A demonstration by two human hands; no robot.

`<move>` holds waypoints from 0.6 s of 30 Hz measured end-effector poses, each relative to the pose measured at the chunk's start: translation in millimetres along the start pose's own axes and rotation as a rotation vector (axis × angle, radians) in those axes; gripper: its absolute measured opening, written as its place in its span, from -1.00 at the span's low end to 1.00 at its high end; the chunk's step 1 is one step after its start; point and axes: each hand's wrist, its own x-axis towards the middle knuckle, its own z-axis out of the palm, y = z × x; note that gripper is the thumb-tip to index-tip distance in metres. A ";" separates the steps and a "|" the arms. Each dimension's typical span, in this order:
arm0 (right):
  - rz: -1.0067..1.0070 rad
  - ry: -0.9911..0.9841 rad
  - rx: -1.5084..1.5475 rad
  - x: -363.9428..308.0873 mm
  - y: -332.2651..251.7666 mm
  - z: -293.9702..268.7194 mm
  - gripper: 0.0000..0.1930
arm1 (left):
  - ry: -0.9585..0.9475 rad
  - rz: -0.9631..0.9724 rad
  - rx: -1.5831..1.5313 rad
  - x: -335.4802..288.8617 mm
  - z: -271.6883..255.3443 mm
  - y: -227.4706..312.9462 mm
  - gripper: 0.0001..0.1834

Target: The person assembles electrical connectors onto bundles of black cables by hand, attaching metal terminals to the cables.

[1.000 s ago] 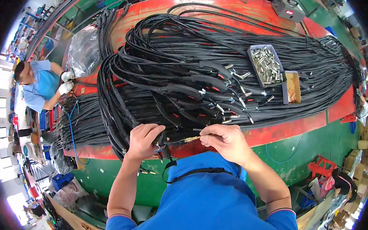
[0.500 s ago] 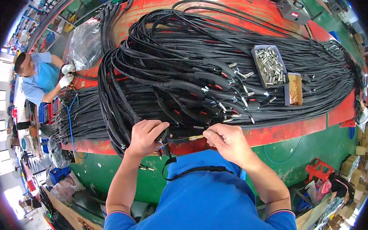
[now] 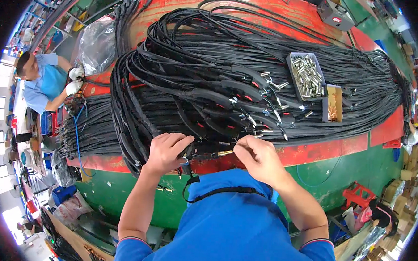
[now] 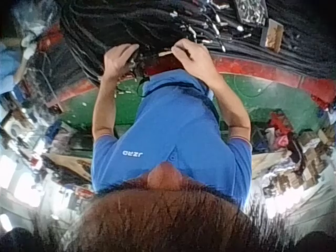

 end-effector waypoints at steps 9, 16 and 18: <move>0.096 -0.168 -0.074 -1.5 4.9 -5.7 -0.79 | -0.012 0.012 -0.005 3.8 -0.5 1.4 -0.24; -0.115 -0.064 0.024 -1.0 17.1 -4.6 -0.73 | 0.007 0.015 -0.006 7.9 -2.6 2.8 -0.24; -0.116 -0.149 -0.023 -1.2 21.3 -6.0 -0.77 | -0.004 0.020 -0.009 8.0 -3.0 3.4 -0.24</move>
